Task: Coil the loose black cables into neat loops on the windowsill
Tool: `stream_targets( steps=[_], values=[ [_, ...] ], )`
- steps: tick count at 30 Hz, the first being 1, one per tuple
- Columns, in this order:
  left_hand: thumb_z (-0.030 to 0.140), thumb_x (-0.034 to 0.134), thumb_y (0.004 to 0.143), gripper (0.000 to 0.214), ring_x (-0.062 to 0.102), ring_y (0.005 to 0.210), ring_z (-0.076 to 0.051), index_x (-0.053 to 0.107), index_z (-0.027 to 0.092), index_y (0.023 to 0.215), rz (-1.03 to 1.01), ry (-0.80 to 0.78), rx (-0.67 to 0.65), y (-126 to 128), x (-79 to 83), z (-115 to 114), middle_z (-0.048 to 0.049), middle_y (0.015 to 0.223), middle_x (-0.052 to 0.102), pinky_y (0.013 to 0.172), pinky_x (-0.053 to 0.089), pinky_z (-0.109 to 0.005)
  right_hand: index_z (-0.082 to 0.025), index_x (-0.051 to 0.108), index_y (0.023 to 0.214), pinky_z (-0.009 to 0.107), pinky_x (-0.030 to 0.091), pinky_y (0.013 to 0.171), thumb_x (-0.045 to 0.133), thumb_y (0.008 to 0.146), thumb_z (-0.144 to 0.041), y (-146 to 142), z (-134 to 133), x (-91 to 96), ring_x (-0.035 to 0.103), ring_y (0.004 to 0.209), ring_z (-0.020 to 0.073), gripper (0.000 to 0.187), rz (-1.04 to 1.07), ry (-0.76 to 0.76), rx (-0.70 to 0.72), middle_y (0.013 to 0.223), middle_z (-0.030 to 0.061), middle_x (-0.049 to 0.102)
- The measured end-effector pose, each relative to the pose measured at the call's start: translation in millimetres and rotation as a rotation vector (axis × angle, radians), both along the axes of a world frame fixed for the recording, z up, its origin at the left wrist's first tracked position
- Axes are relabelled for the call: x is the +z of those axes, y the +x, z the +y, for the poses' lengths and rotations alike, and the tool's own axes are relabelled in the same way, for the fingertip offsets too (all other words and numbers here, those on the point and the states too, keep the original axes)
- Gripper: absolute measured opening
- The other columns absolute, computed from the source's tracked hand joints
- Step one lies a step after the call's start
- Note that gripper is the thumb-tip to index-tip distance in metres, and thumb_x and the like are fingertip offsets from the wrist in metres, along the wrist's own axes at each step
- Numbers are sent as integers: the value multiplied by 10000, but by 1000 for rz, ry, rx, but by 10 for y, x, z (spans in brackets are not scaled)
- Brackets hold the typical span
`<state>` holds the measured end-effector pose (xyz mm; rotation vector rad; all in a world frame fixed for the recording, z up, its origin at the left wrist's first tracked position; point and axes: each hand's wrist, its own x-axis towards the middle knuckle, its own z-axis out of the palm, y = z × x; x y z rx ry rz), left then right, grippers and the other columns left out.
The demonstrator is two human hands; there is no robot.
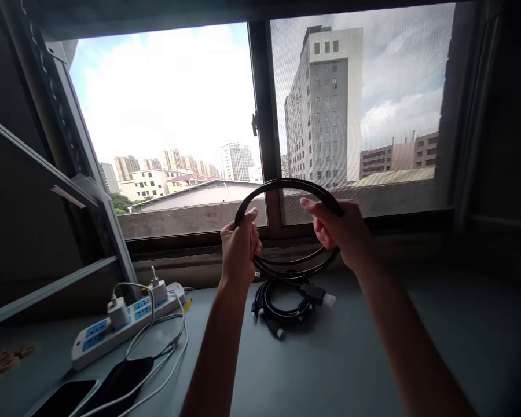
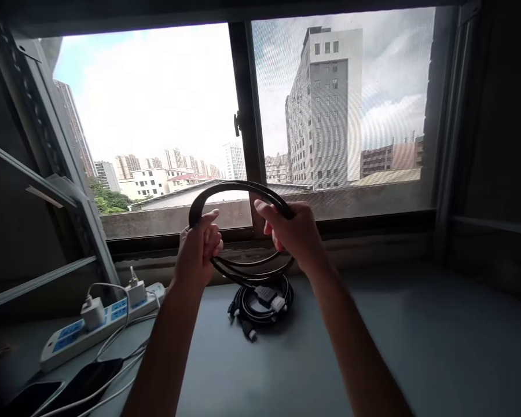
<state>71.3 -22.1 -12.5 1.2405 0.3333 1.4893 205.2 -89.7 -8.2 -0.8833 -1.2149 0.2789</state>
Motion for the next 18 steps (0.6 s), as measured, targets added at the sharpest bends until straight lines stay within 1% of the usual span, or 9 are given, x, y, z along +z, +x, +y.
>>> stream_targets(
  steps=[2, 4, 6, 7, 8, 10, 14, 16, 18],
  values=[
    [248, 613, 696, 442, 178, 277, -39, 304, 181, 387, 66, 7, -5, 74, -77, 68, 72, 313, 234, 322, 243, -186, -184, 334, 380, 166, 153, 276, 659, 712, -315, 21, -77, 14, 248, 258, 32, 483, 28, -53, 162, 306, -80, 254],
    [262, 583, 709, 408, 251, 269, -52, 331, 181, 399, 146, -3, -5, 157, -177, 148, 68, 317, 250, 365, 332, -198, -188, 285, 391, 168, 116, 282, 647, 707, -278, 3, -172, 32, 187, 267, 18, 488, 19, -99, 291, 321, -95, 210],
    [268, 565, 705, 353, 390, 304, -85, 367, 174, 429, 215, -33, -47, 232, -273, 209, 61, 349, 280, 425, 392, -213, -188, 274, 407, 168, 121, 288, 617, 722, -262, -52, -261, 49, 157, 270, 12, 471, 17, -123, 359, 331, -98, 202],
    [273, 564, 699, 322, 454, 340, -106, 388, 168, 451, 240, -53, -92, 263, -311, 225, 57, 374, 302, 443, 402, -215, -187, 272, 411, 169, 123, 289, 604, 729, -258, -87, -297, 55, 147, 269, 10, 465, 30, -118, 364, 332, -98, 202],
    [282, 566, 695, 295, 497, 374, -122, 410, 162, 475, 255, -72, -148, 290, -341, 230, 52, 398, 326, 451, 402, -214, -186, 273, 415, 171, 121, 291, 597, 735, -254, -120, -326, 60, 143, 267, 10, 460, 48, -102, 348, 330, -98, 204],
    [306, 583, 686, 266, 545, 430, -140, 441, 152, 520, 249, -113, -249, 331, -370, 211, 43, 436, 368, 464, 399, -208, -184, 276, 412, 178, 111, 291, 611, 733, -243, -169, -357, 61, 155, 267, 15, 467, 83, -42, 263, 325, -93, 214],
    [316, 616, 691, 274, 594, 529, -148, 446, 152, 552, 98, -209, -304, 365, -327, 135, 46, 455, 388, 554, 429, -194, -190, 343, 393, 188, 139, 286, 658, 717, -257, -157, -326, 42, 211, 276, 34, 457, 65, 97, 67, 326, -80, 242],
    [312, 605, 733, 341, 558, 486, -123, 388, 165, 515, 23, -231, -345, 346, -280, 119, 56, 427, 349, 574, 442, -200, -186, 432, 415, 185, 163, 279, 661, 722, -272, -117, -287, 36, 246, 276, 38, 392, -23, 142, -67, 339, -70, 297],
    [298, 561, 797, 436, 403, 354, -65, 293, 178, 475, -19, -240, -399, 300, -230, 118, 72, 384, 263, 501, 416, -186, -176, 497, 458, 178, 193, 268, 660, 727, -297, -77, -252, 40, 294, 272, 43, 337, -103, 129, -170, 365, -56, 375]
  ],
)
